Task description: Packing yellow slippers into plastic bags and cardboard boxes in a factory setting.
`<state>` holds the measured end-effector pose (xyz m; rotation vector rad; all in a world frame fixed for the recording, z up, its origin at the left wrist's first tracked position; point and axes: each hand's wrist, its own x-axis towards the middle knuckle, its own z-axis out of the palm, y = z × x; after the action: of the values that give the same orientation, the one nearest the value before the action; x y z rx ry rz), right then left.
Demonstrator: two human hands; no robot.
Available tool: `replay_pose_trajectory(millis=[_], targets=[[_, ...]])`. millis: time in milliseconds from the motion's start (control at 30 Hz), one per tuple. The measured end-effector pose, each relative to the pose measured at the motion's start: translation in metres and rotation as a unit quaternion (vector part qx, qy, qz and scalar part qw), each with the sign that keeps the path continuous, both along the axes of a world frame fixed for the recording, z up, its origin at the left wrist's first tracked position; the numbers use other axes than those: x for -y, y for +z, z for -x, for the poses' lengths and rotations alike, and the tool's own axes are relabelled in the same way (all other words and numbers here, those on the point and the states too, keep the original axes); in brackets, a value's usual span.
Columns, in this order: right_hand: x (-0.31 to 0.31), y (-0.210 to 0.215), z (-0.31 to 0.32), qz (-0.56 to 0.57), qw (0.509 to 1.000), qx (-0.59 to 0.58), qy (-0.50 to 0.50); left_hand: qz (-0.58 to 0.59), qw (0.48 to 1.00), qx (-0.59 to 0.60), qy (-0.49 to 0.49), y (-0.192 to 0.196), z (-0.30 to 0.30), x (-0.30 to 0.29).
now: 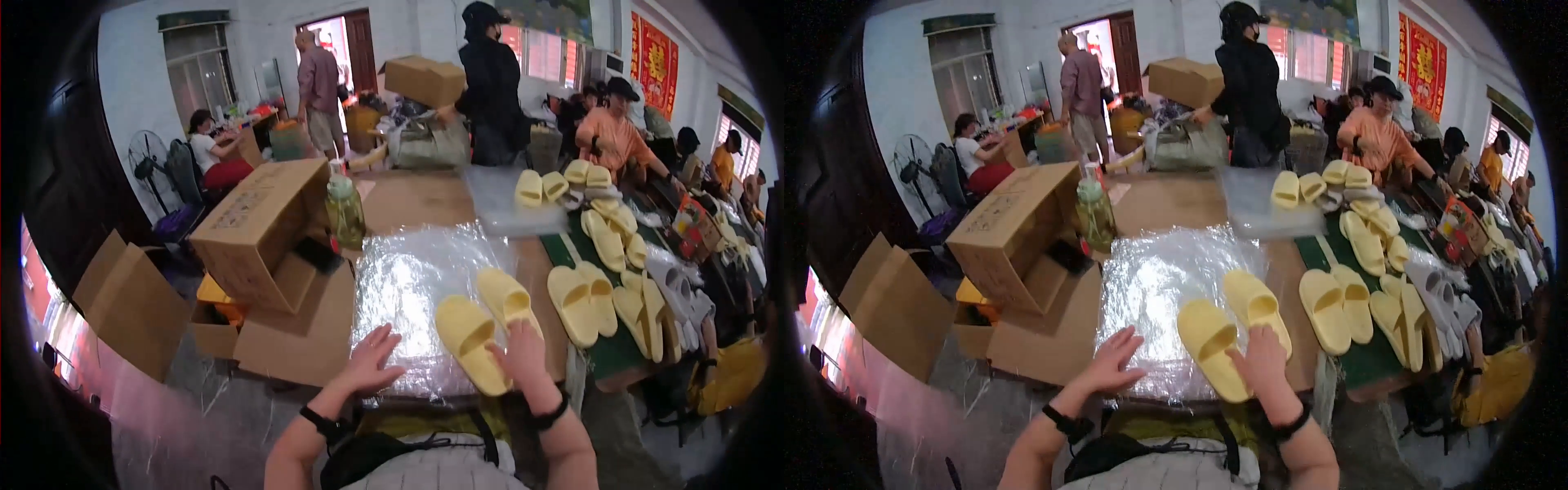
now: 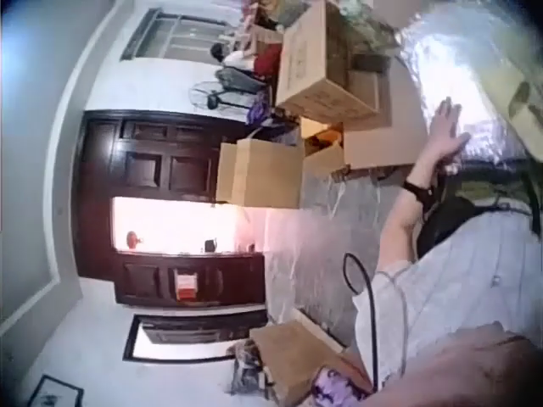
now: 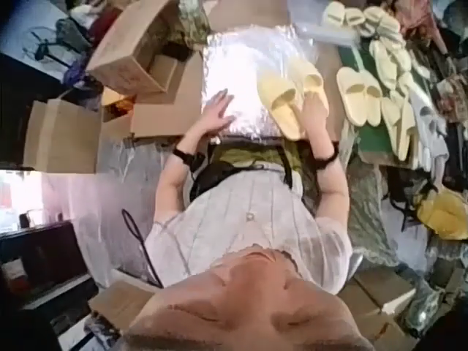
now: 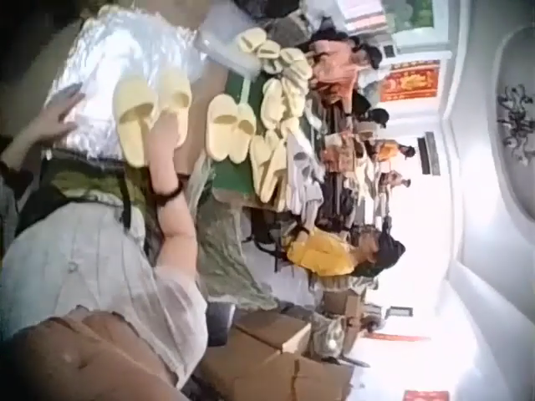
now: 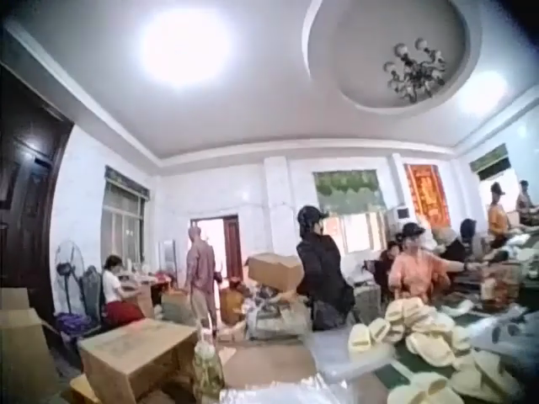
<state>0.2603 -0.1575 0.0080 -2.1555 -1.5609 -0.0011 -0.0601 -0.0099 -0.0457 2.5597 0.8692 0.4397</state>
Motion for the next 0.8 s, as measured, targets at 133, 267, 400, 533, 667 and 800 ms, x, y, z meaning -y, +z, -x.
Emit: replay_pose_trajectory(millis=[133, 267, 400, 533, 667, 800], targets=[[0.071, 0.023, 0.014, 0.245, 0.958, -0.018, 0.148, -0.012, 1.000, 0.009, 0.011, -0.004, 0.010, 0.002], [0.162, 0.035, -0.015, 0.520, 0.807, -0.265, 0.092, -0.035, 0.999, -0.027, -0.001, -0.006, 0.008, 0.002], [0.081, 0.023, -0.058, 0.515, 0.807, -0.254, 0.139, -0.040, 0.999, 0.019, -0.012, -0.015, 0.009, 0.001], [0.034, 0.019, -0.083, 0.519, 0.793, -0.265, 0.177, -0.048, 0.999, 0.016, -0.011, -0.003, 0.006, 0.005], [-0.002, 0.008, -0.096, 0.526, 0.773, -0.292, 0.204, 0.022, 0.999, -0.035, 0.009, 0.022, 0.002, 0.008], [-0.024, -0.003, -0.109, 0.529, 0.751, -0.326, 0.222, 0.037, 0.998, -0.048, 0.005, 0.019, 0.003, 0.005]])
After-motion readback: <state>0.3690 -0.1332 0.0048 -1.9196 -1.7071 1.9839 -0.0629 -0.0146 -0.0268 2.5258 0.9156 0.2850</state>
